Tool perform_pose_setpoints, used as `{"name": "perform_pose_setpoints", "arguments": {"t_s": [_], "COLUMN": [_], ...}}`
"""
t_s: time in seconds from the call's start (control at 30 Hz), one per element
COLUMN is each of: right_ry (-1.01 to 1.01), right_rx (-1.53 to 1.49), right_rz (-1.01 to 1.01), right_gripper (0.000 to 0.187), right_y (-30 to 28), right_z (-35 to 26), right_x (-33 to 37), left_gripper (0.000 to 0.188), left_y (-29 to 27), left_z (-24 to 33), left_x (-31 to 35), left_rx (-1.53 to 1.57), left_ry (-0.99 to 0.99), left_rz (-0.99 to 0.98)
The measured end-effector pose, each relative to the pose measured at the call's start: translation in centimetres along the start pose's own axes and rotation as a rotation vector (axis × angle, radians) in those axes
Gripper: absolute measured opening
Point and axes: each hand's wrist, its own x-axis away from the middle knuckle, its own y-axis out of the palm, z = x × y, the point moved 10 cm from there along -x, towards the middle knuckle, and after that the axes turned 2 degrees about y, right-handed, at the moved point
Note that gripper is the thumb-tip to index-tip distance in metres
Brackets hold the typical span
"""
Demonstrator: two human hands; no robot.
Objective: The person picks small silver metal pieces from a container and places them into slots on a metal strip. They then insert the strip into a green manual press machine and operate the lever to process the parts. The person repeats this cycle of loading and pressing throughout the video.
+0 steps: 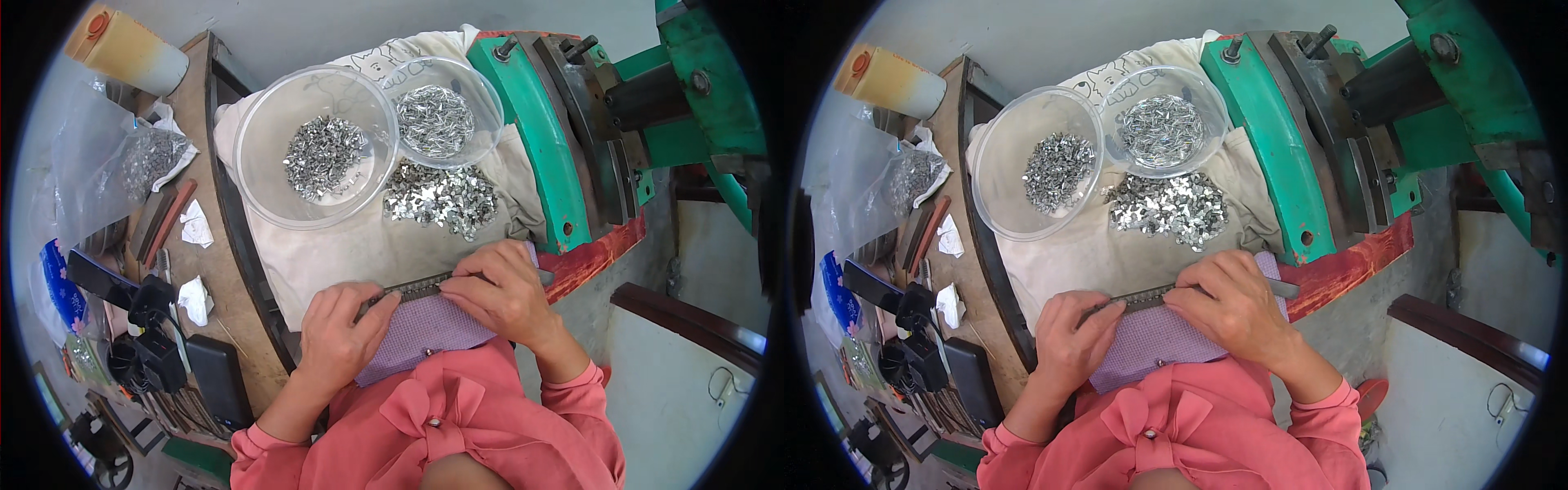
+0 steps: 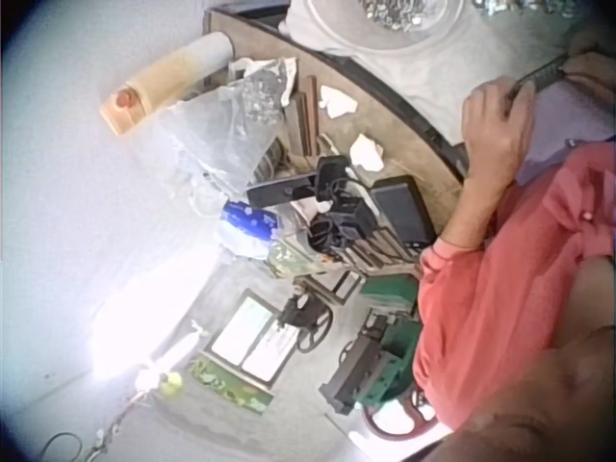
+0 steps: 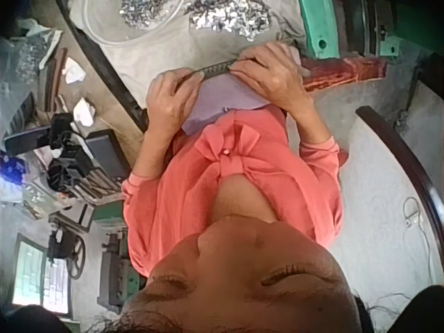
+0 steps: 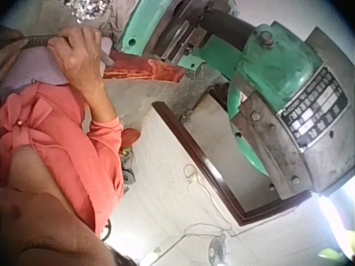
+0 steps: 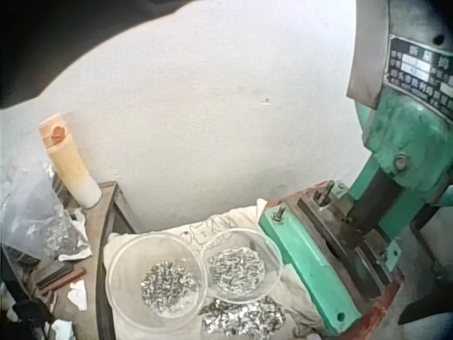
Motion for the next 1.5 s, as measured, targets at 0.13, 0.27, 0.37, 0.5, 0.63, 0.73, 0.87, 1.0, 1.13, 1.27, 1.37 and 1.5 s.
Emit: {"name": "perform_pose_setpoints", "arguments": {"t_s": [0.13, 0.27, 0.37, 0.5, 0.63, 0.73, 0.87, 1.0, 1.13, 1.27, 1.37, 1.5], "right_ry": [-0.01, 0.035, 0.015, 0.06, 0.112, 0.124, 0.168, 0.22, 0.278, 0.224, 0.188, 0.172], "right_rx": [0.006, -0.012, -0.068, 0.034, 0.179, 0.307, 0.352, 0.318, 0.172, 0.135, 0.143, 0.15], "right_rz": [-0.008, -0.049, -0.077, 0.01, 0.188, 0.099, -0.036, -0.178, -0.304, -0.308, -0.323, -0.316], "right_gripper": [0.013, 0.02, 0.013, 0.015, 0.011, 0.014, 0.024, 0.025, 0.023, 0.022, 0.012, 0.014], "right_y": [0.7, 1.4, 1.3, -2.1, -6.1, -5.2, -3.3, -1.5, 0.9, 1.7, 2.2, 1.7], "right_z": [-0.2, 0.5, 0.4, 1.4, 3.7, 5.5, 7.6, 7.9, 9.2, 9.5, 8.8, 8.6], "right_x": [-0.5, -0.5, -1.2, -2.6, -5.8, -8.8, -11.1, -13.0, -14.2, -15.2, -15.9, -15.8], "left_gripper": [0.04, 0.039, 0.04, 0.047, 0.045, 0.044, 0.044, 0.045, 0.046, 0.052, 0.06, 0.059], "left_y": [0.2, 0.2, -0.2, 0.0, 1.4, 1.7, 1.4, 1.7, 1.7, 1.5, 1.4, -0.1], "left_z": [0.6, 0.3, 0.0, 0.6, 1.3, 1.2, 1.5, 1.5, 1.3, 1.4, 1.1, 1.1], "left_x": [0.1, 0.2, 0.7, 0.5, 0.8, 1.4, 1.4, 1.4, 1.1, 0.5, 0.2, -0.8], "left_rx": [-0.082, -0.048, -0.028, -0.082, -0.14, -0.159, -0.179, -0.183, -0.162, -0.106, -0.051, 0.062], "left_ry": [0.059, 0.048, 0.007, 0.008, 0.066, 0.085, 0.106, 0.105, 0.069, 0.058, 0.006, -0.035], "left_rz": [-0.033, -0.013, 0.014, -0.032, -0.089, -0.059, -0.029, -0.037, -0.087, -0.119, -0.16, -0.135]}}
